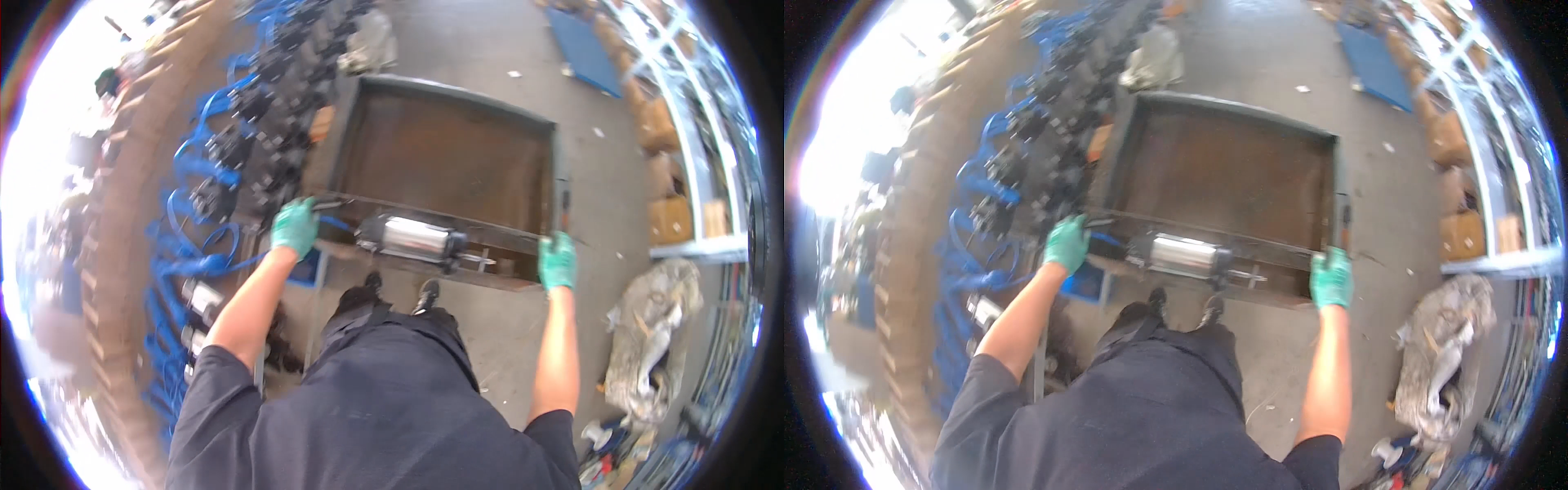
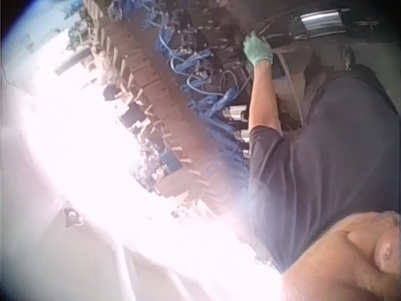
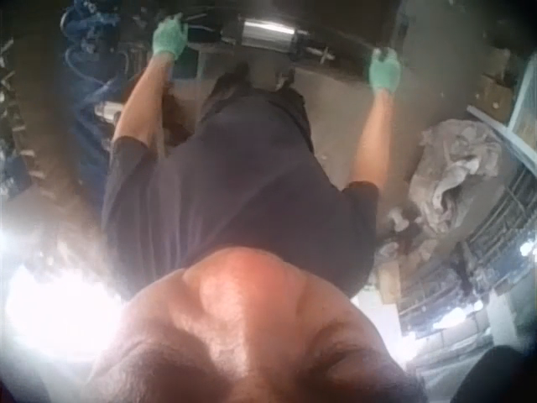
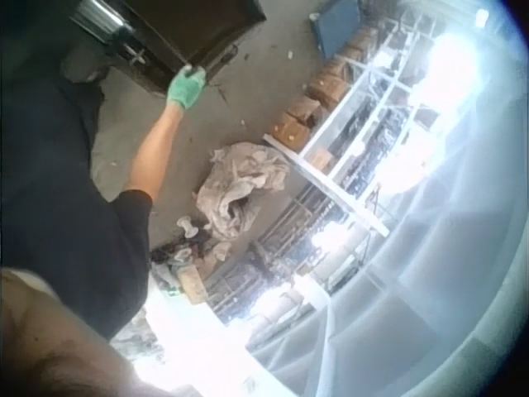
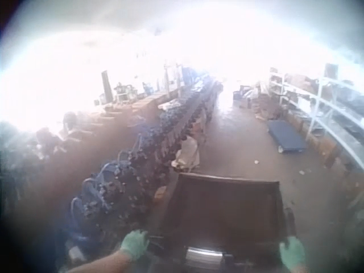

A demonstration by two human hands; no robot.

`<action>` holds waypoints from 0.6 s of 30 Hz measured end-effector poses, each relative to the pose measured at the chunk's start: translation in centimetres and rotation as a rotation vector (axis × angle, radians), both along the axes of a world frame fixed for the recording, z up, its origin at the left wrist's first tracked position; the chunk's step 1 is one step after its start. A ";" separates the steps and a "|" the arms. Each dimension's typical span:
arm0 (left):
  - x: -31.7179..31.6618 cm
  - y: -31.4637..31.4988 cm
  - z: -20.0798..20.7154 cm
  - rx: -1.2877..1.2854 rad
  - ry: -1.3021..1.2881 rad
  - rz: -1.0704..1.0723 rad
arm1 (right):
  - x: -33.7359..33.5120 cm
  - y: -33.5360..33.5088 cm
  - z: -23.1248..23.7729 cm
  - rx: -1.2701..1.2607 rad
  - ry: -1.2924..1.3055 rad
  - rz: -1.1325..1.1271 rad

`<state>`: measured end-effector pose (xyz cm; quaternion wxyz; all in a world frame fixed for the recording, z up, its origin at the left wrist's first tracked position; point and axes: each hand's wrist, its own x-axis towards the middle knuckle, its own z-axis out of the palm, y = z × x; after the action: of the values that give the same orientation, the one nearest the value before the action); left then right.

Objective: The person tests water pumps by mounting each pump into a testing fixture, submerging it in a water tank, lifting it out, and placing it in a line on the workbench.

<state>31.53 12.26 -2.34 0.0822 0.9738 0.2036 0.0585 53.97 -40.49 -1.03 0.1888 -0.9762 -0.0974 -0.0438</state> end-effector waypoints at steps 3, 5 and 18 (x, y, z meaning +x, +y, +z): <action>-0.7 4.5 -1.2 0.091 0.146 -0.201 | -3.7 10.0 4.5 0.096 0.219 0.098; -1.2 7.0 -2.7 0.092 0.237 -0.301 | -5.3 14.8 3.1 0.184 0.111 0.280; 1.2 10.6 -7.8 0.012 0.267 -0.437 | -8.9 22.2 1.5 0.095 0.108 0.131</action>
<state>32.70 22.85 -10.14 0.0593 0.9943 -0.0032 -0.0884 45.10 -18.30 0.48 0.2422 -0.9586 -0.1487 0.0167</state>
